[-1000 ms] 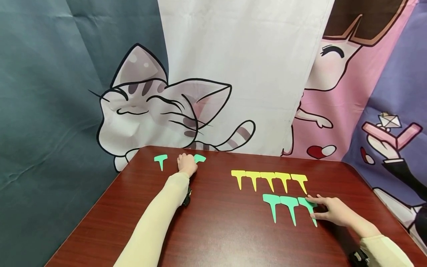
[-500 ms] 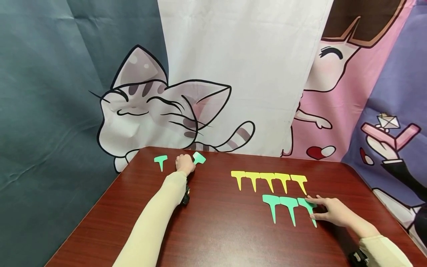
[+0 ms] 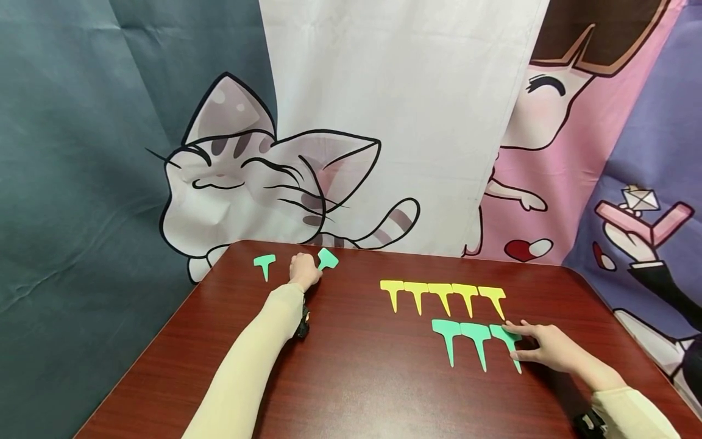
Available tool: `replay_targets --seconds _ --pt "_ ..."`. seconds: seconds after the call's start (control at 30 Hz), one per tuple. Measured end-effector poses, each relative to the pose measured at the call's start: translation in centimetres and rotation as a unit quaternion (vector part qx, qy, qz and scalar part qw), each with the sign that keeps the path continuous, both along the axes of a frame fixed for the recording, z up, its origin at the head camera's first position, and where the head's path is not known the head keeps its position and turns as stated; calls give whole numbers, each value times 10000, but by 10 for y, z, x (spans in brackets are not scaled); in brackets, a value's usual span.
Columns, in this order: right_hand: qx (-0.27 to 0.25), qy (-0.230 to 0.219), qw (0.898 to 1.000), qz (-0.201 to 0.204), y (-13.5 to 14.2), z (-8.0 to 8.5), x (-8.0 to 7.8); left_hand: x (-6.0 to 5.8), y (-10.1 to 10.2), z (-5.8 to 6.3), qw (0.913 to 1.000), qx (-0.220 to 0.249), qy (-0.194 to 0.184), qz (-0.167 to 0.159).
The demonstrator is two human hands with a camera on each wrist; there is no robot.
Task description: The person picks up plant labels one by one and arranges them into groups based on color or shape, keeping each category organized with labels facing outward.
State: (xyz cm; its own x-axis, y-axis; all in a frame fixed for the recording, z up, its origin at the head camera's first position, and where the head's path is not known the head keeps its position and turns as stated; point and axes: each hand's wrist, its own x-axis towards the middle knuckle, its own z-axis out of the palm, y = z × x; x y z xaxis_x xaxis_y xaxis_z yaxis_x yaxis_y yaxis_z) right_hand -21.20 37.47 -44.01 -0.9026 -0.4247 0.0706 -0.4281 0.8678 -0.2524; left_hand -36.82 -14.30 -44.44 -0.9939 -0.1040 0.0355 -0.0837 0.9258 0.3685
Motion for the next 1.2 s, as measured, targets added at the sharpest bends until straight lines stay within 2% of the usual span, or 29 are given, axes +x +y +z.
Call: replay_targets --seconds 0.23,0.53,0.77,0.97,1.2 --pt "13 -16 10000 -3 2 -3 0 1 0 -1 9994 123 300 -125" --pt "55 -107 9999 31 3 -6 -3 5 1 -5 9976 154 674 -40" --pt "37 -69 10000 28 1 -4 -2 7 0 -4 9966 185 801 1" --pt "68 0 10000 40 2 -1 -2 9 1 -4 9964 85 826 -144" --pt "39 41 10000 18 1 -1 -1 12 5 -2 9952 179 910 -296"
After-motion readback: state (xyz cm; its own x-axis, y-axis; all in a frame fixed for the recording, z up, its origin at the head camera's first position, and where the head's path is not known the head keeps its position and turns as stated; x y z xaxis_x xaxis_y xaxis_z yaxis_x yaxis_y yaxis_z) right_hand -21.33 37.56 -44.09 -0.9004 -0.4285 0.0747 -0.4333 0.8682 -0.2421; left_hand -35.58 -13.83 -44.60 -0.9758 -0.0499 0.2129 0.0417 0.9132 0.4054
